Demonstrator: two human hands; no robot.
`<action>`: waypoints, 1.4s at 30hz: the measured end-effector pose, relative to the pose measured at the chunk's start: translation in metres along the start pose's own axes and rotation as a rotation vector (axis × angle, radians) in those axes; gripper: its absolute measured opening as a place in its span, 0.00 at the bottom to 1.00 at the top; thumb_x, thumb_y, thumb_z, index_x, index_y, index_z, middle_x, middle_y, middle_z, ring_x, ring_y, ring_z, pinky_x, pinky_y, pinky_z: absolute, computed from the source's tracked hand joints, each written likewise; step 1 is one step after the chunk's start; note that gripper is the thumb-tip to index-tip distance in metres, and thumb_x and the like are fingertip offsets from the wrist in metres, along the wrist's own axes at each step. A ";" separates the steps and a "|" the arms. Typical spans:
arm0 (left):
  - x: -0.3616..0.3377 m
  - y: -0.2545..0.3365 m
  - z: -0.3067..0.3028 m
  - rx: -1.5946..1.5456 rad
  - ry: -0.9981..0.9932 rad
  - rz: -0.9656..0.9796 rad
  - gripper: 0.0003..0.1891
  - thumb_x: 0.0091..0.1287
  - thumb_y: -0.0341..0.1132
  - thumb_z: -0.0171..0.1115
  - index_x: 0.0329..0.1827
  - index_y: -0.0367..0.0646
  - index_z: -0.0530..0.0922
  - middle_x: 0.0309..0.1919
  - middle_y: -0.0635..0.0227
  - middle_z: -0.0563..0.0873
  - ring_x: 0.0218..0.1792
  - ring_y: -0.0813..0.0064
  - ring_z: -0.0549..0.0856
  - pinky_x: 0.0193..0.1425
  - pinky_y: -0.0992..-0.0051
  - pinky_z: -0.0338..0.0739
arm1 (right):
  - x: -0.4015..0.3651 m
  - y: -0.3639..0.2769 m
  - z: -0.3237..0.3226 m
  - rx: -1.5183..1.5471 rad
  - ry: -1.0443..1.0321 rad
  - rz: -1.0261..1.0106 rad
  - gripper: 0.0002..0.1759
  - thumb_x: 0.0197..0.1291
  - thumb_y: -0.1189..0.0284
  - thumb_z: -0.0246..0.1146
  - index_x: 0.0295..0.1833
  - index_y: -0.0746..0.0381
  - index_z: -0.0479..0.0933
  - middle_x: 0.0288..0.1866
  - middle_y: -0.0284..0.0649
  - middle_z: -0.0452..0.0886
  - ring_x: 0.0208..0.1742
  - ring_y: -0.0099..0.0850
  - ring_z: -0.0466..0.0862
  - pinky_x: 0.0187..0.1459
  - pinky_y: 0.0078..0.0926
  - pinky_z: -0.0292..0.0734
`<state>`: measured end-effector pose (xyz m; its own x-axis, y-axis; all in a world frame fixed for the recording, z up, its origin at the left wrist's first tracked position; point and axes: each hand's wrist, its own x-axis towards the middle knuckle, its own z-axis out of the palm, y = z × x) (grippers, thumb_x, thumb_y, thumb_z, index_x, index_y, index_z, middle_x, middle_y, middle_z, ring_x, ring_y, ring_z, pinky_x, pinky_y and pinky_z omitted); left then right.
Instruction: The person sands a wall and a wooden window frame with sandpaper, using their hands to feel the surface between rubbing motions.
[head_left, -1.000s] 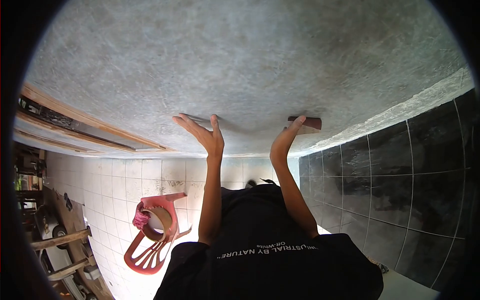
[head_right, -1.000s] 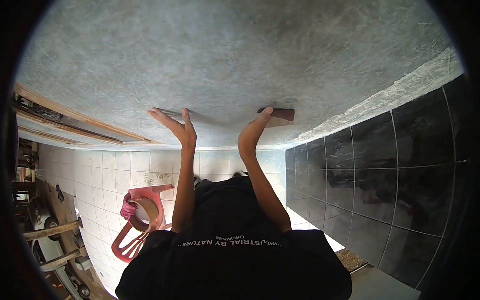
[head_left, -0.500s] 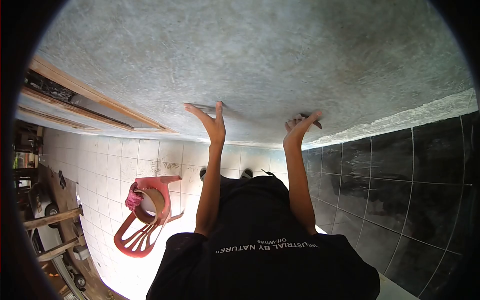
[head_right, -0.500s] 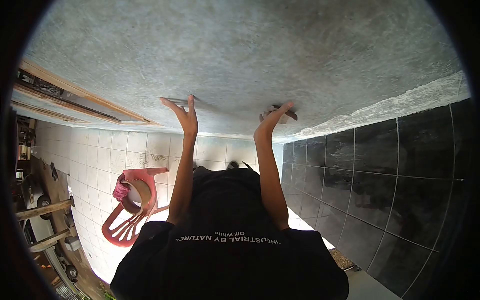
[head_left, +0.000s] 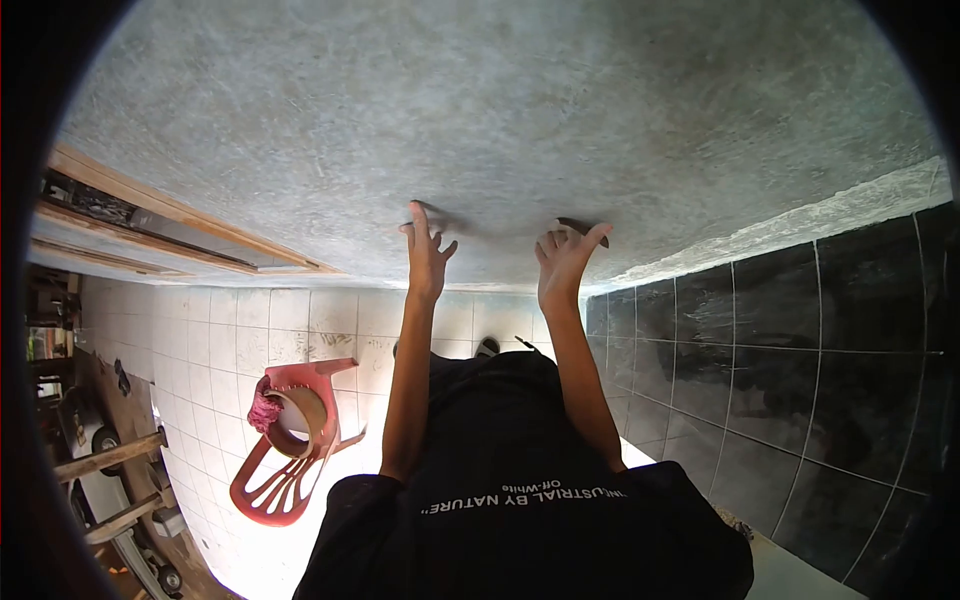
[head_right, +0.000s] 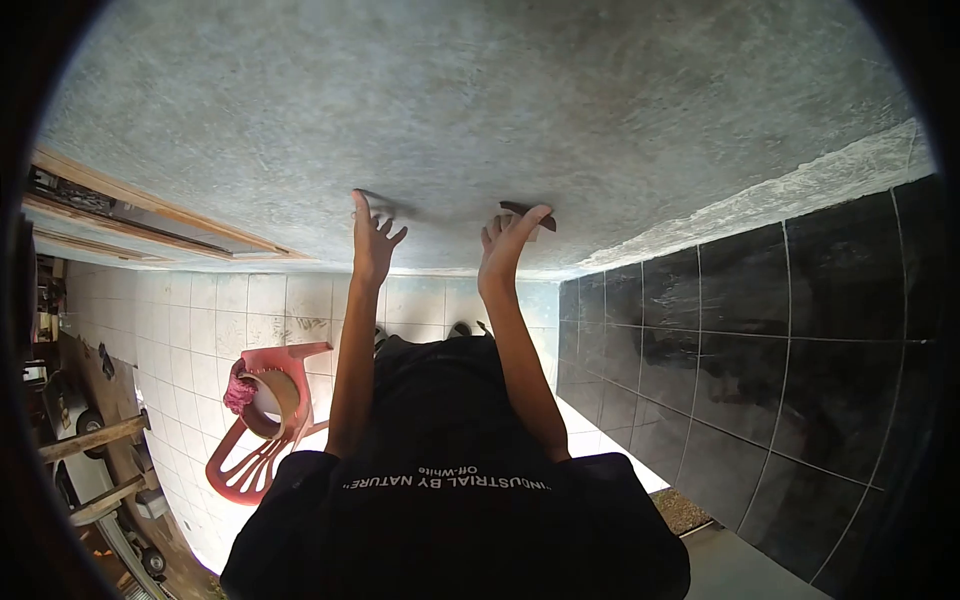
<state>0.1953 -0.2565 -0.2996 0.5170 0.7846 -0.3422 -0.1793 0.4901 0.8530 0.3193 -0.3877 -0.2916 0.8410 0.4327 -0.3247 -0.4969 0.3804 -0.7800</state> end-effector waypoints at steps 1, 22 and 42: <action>-0.001 0.002 0.003 0.004 -0.023 -0.012 0.58 0.59 0.74 0.45 0.74 0.41 0.25 0.72 0.38 0.35 0.73 0.40 0.43 0.71 0.47 0.54 | -0.012 -0.009 0.016 0.016 0.015 -0.056 0.51 0.48 0.22 0.38 0.51 0.61 0.65 0.43 0.37 0.64 0.47 0.33 0.64 0.60 0.39 0.57; 0.004 -0.002 0.019 0.044 -0.016 -0.073 0.60 0.59 0.75 0.43 0.73 0.30 0.30 0.73 0.41 0.39 0.73 0.41 0.46 0.74 0.51 0.49 | 0.026 -0.023 -0.049 0.154 0.067 0.065 0.48 0.50 0.23 0.37 0.34 0.63 0.66 0.29 0.36 0.63 0.33 0.27 0.62 0.45 0.24 0.59; -0.002 -0.002 0.026 0.035 0.028 -0.040 0.60 0.57 0.76 0.45 0.74 0.36 0.32 0.73 0.40 0.41 0.73 0.42 0.47 0.73 0.50 0.49 | 0.023 -0.009 -0.033 0.017 0.230 -0.068 0.44 0.52 0.24 0.37 0.42 0.57 0.67 0.35 0.33 0.66 0.40 0.25 0.67 0.58 0.32 0.58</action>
<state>0.2168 -0.2686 -0.2903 0.4994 0.7753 -0.3867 -0.1294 0.5081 0.8515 0.3500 -0.4079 -0.3101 0.8982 0.2087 -0.3868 -0.4395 0.4166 -0.7958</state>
